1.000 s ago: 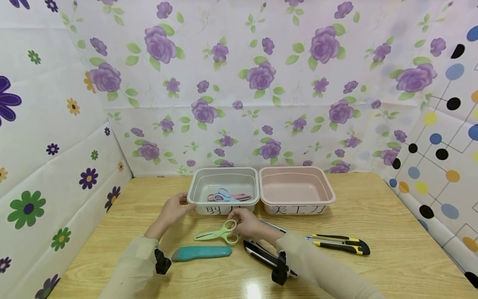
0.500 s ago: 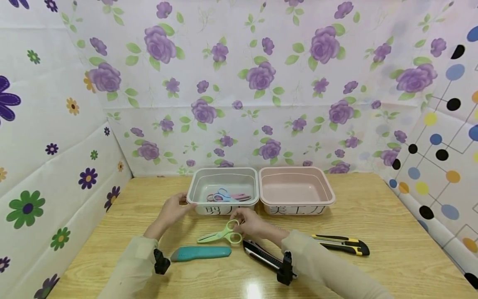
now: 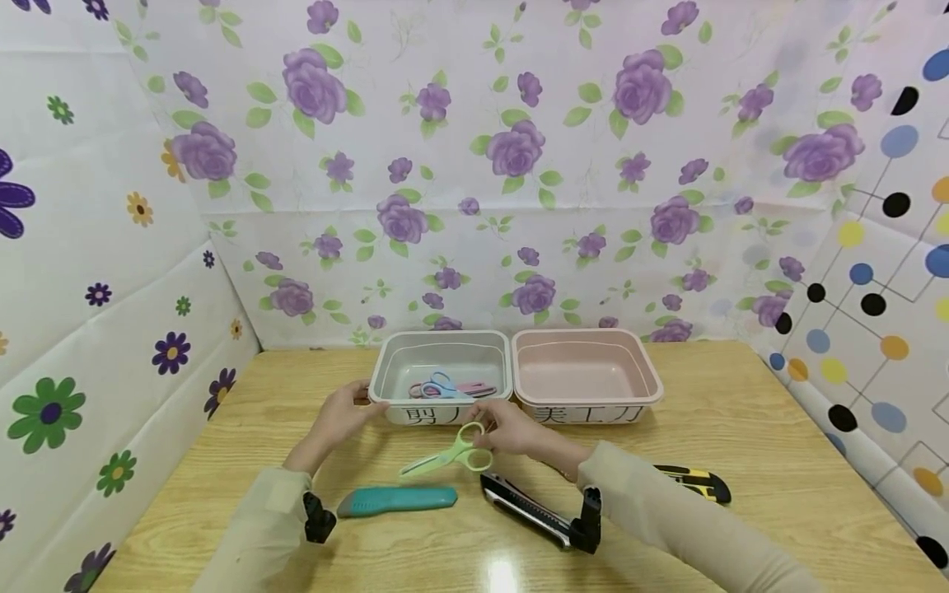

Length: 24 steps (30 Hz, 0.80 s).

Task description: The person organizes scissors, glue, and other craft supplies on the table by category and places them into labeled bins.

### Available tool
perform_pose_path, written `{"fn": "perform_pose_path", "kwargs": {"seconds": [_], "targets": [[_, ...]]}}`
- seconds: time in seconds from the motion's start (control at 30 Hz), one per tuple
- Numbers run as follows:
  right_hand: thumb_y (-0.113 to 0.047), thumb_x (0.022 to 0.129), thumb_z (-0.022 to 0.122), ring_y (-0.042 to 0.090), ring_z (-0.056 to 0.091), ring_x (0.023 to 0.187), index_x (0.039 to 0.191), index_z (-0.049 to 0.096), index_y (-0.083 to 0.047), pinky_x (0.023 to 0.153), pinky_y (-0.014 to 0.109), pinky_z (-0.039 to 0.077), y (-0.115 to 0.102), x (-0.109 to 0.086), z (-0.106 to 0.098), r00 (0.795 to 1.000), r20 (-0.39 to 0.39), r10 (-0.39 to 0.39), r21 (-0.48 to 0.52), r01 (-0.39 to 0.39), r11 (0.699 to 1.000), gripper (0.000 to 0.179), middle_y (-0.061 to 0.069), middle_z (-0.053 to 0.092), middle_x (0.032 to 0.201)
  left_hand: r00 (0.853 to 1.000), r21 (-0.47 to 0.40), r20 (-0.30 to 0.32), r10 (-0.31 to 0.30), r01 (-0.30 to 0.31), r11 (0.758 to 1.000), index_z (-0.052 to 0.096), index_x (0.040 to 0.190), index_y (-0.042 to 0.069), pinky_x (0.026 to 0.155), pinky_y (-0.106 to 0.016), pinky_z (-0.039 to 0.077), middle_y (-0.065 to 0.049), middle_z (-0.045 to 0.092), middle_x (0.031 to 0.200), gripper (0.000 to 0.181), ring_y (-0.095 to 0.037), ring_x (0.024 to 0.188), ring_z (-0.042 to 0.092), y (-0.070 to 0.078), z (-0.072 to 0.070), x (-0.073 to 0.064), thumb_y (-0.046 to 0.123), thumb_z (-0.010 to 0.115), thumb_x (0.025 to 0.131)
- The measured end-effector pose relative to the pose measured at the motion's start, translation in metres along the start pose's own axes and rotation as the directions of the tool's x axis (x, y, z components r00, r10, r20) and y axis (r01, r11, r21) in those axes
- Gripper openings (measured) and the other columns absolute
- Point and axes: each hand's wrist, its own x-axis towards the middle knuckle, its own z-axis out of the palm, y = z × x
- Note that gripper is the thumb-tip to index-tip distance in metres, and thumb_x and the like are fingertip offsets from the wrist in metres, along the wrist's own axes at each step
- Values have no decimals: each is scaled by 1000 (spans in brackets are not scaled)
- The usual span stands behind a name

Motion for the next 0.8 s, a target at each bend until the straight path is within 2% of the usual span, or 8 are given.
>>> {"fn": "perform_pose_path", "kwargs": {"seconds": [0.13,0.33,0.63,0.8], "targets": [[11,78,58,24,57,64,98,57,5,54,31,50,-4,-1,-9,1000,15,-25,-5,25,1000,21,8,55,71,1000,15,1,0,0,1000,48,125,-8,82,-46,47,-22,61,108,53,-34,99,57,1,-1,-1,20,65,84],[12,78,57,14,51,60,99,57,5,49,22,42,-11,-2,-22,999,19,-31,-3,31,1000,23,9,55,71,1000,19,1,0,0,1000,47,125,-8,83,-47,47,-22,60,109,54,-35,100,56,3,-2,-1,21,64,84],[8,82,58,20,56,63,102,58,1,53,26,45,-20,0,-38,999,28,-16,-38,17,999,21,10,58,73,1000,26,1,6,-6,1000,47,126,-8,83,-46,47,-22,60,109,54,-34,100,57,1,-2,-2,21,64,84],[6,82,59,15,58,63,104,57,3,53,24,45,-23,3,-49,999,24,-34,-76,35,997,23,9,59,73,1000,29,-4,18,-18,999,48,124,-9,83,-45,48,-22,60,108,53,-33,98,58,1,-1,-1,21,65,83]]}}
